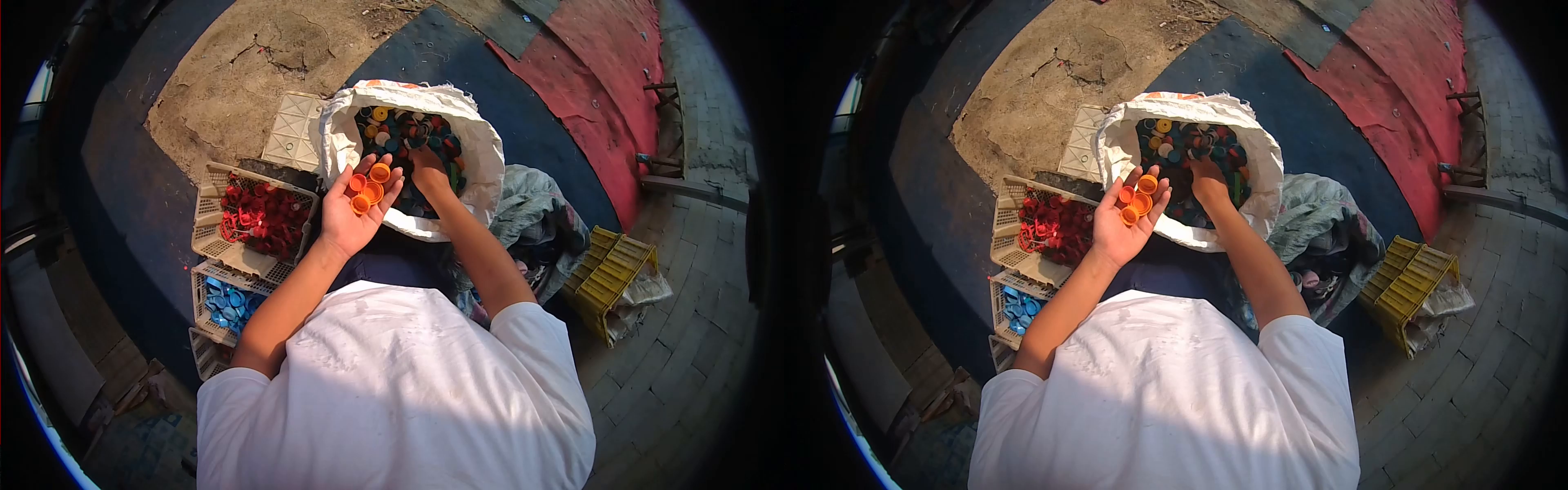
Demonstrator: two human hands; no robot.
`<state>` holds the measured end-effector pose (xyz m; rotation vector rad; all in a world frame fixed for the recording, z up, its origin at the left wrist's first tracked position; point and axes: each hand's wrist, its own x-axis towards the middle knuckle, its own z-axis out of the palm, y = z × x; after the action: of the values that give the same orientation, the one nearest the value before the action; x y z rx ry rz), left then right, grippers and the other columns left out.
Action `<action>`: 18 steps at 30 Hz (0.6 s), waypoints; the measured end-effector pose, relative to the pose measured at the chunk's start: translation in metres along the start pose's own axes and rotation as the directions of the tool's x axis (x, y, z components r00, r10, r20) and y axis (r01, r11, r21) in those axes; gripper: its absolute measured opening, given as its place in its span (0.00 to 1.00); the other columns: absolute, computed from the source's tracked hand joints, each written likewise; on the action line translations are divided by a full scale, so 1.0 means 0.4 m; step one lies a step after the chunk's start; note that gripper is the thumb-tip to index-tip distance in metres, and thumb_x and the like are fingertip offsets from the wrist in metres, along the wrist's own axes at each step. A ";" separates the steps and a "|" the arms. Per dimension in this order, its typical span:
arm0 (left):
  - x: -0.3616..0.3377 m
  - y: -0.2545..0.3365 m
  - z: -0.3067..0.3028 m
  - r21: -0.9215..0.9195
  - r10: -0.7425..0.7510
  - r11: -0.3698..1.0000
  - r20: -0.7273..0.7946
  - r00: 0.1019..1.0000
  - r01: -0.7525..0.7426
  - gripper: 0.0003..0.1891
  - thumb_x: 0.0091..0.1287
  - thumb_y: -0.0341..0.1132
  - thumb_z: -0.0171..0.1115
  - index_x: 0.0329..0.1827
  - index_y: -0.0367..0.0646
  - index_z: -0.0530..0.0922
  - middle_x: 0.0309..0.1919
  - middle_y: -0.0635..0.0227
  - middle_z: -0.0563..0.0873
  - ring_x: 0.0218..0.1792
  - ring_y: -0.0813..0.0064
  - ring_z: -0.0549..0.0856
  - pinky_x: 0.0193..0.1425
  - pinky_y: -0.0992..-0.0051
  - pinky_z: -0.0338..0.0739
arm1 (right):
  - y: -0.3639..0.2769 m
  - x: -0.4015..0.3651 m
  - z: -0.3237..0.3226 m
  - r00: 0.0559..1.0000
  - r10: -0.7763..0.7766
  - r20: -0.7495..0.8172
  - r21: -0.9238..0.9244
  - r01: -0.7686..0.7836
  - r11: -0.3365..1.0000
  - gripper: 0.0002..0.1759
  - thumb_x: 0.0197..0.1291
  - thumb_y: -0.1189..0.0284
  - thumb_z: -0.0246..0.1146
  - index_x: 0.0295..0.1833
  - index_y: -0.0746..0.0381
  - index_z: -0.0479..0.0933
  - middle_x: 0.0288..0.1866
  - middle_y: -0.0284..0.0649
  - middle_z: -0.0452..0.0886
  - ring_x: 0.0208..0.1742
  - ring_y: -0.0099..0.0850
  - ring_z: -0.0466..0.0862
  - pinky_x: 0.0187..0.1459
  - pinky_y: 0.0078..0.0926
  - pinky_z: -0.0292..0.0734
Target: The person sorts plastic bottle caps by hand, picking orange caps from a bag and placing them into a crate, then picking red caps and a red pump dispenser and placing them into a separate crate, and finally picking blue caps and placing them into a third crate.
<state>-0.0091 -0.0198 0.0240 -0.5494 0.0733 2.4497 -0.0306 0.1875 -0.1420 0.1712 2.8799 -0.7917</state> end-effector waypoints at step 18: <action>-0.007 0.000 0.024 0.121 0.003 0.993 -0.057 0.998 0.004 0.21 0.85 0.43 0.40 0.67 0.40 0.74 0.71 0.58 0.77 0.72 0.56 0.75 0.78 0.56 0.72 | -0.387 -0.211 -0.391 0.803 -0.273 -0.530 0.368 0.507 0.780 0.17 0.48 0.79 0.75 0.47 0.57 0.88 0.44 0.34 0.88 0.48 0.37 0.81 0.51 0.33 0.77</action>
<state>-0.0107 -0.0196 0.0337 -0.5660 0.2433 2.4101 0.0116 0.1299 0.0828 -0.2674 3.0962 -1.8005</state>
